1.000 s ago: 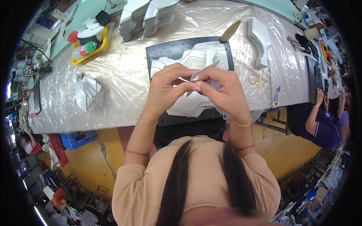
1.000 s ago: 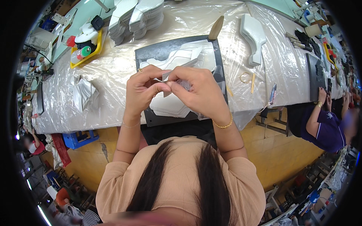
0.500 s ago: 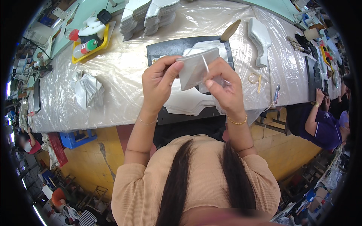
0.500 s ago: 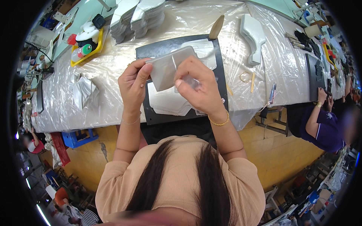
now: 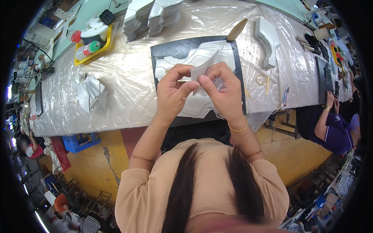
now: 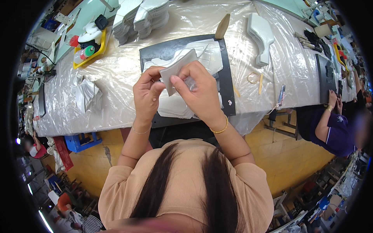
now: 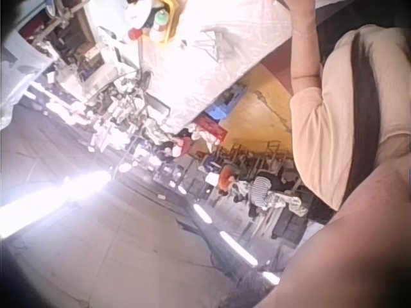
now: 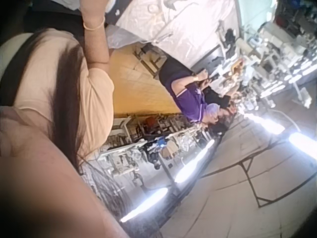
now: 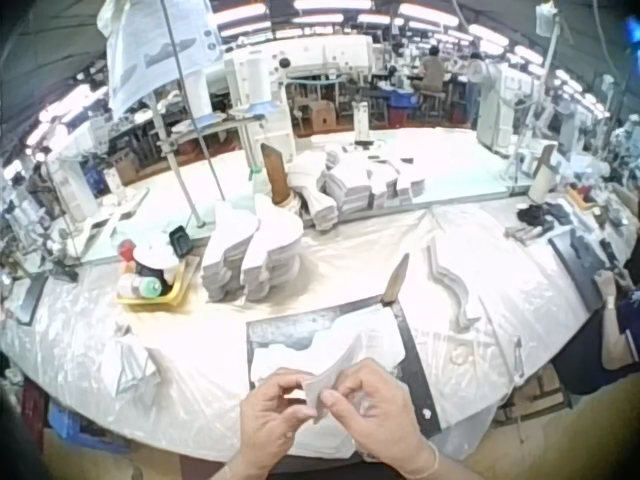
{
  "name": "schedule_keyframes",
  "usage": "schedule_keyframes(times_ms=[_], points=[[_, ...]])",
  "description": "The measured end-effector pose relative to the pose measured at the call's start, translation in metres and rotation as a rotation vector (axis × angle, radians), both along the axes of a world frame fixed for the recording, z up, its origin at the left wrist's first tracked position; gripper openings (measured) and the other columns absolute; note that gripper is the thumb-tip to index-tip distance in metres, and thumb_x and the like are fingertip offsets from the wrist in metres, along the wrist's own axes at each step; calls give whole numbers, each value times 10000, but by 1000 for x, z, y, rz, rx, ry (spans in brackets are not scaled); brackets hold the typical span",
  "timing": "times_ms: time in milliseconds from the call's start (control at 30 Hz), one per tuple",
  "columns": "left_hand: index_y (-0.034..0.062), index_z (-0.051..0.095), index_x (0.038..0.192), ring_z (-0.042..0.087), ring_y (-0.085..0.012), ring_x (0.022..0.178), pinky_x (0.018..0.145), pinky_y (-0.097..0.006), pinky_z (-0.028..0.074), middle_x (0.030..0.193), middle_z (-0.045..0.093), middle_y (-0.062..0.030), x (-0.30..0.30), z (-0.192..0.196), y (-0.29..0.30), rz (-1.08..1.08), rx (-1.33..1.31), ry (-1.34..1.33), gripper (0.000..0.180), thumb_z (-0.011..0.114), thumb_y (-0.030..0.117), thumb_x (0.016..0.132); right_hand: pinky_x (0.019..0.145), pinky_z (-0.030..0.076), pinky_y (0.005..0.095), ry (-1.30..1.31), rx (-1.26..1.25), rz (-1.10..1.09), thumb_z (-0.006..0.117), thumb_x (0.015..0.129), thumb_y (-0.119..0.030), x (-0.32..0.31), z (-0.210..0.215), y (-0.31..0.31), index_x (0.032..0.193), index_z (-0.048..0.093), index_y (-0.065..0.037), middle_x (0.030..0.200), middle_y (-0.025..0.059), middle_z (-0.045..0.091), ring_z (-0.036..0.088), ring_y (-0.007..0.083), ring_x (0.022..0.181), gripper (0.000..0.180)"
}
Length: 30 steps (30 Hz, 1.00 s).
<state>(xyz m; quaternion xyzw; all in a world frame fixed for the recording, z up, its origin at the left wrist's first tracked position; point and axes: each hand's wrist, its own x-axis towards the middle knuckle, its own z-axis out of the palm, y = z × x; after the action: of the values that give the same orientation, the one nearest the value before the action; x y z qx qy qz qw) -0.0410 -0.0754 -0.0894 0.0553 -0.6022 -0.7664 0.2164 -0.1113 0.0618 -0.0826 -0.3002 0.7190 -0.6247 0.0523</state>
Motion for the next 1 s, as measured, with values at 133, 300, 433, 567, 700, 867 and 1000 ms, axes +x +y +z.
schedule_keyframes(times_ms=[133,300,433,567,700,867,1000], points=[[-41,661,1036,592,-87,864,697,-216,483,962,642,-38,4,-2,-5,-11,-10,-72,187,689,111,930,724,489,275,-157,-100,-102,784,834,-161,6,-3,-4,986,552,-30,847,59,624,598,139,775,307],[-42,662,1036,589,-79,865,716,-216,468,970,647,-33,6,-6,-5,-12,42,-112,178,685,102,933,691,490,266,-323,-217,-84,832,797,-222,3,-2,-5,964,559,-32,832,37,629,580,110,744,372],[-47,661,1042,593,-79,818,693,-219,480,939,650,-31,8,-7,3,33,44,-116,187,680,109,940,708,485,248,-256,95,-33,795,833,-192,-1,2,6,875,570,-16,862,36,612,575,105,753,288],[-52,656,1054,593,-80,738,639,-221,499,866,648,-26,8,-4,-4,112,95,-160,213,686,127,941,767,513,257,-198,35,33,689,916,-103,-8,1,7,846,546,-17,927,78,619,635,140,827,181],[-42,658,1059,585,-68,693,604,-212,502,823,645,-21,4,-2,-31,242,-18,-139,219,691,139,939,793,575,344,-560,-315,65,642,929,-58,-8,7,22,811,502,-23,979,174,664,704,244,898,185],[-37,652,1046,525,-37,631,570,-191,477,764,608,6,11,-8,-51,285,-16,-162,227,693,159,940,759,602,391,-613,-345,54,664,895,-62,-19,13,61,803,475,-54,1007,194,664,710,283,903,210],[-21,615,1033,597,-64,703,624,-189,504,858,651,-30,16,-10,-75,329,88,-116,168,669,113,948,694,552,298,-525,-469,-85,643,895,-65,-33,11,104,798,481,-74,918,132,653,660,179,773,189]])
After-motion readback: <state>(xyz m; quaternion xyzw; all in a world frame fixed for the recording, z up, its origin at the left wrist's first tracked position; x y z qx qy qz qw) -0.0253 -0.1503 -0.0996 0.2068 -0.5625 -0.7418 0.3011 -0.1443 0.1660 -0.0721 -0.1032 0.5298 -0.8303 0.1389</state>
